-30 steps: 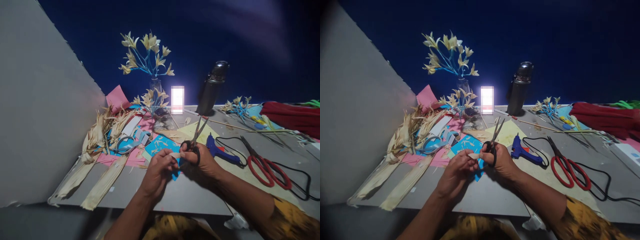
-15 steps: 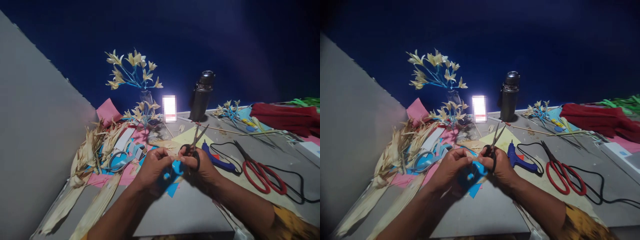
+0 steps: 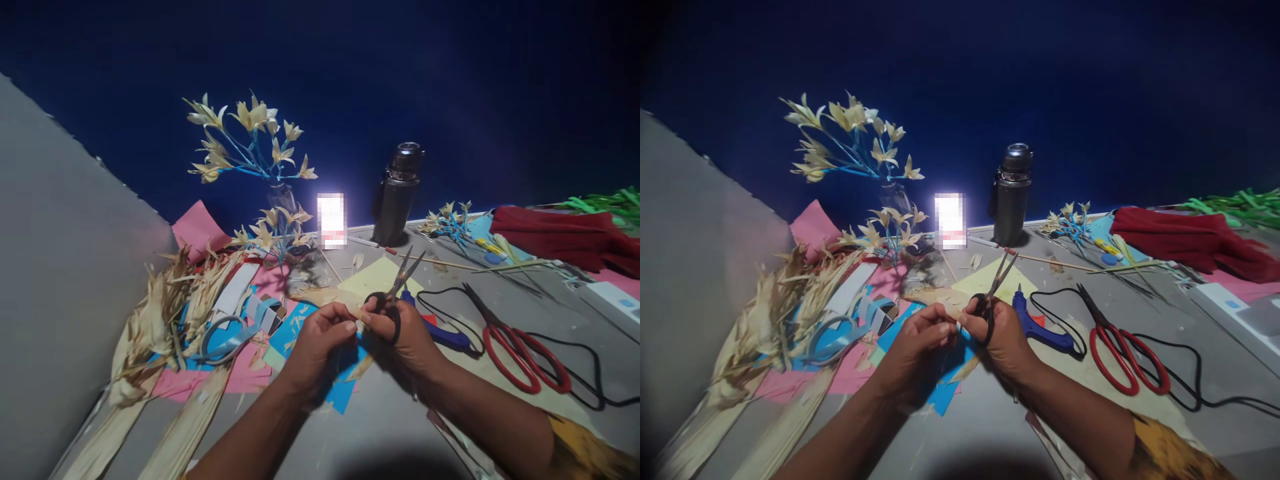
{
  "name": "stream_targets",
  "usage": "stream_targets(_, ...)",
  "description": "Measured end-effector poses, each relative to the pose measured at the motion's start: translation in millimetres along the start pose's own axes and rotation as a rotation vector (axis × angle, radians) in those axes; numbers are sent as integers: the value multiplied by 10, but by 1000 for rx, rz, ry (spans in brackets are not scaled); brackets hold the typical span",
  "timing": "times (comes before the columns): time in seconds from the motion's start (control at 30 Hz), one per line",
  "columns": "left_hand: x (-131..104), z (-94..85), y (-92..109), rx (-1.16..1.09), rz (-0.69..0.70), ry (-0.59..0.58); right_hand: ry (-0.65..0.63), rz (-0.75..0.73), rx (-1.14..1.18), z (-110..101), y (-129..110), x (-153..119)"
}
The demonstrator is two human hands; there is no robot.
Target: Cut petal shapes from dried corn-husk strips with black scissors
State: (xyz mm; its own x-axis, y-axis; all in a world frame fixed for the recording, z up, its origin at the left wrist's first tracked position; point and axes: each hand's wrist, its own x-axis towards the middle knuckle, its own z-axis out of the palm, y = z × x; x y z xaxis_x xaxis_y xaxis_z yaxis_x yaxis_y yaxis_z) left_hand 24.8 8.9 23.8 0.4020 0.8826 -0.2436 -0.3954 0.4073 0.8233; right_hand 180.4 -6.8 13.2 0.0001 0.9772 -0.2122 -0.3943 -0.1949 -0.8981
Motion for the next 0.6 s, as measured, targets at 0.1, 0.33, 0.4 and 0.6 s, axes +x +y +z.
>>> stream_targets(0.1,14,48,-97,-42,0,16,3,5,-10,35,7,-18)
stream_targets(0.33,20,30,-122,-152,-62,51,-57,21,-51,26,75,-25)
stream_targets(0.4,23,9,-99,-150,-51,45,-65,6,-74,19,54,-21)
stream_targets(0.6,30,-30,-59,-129,-58,0,34,-10,-124,-21,-32,16)
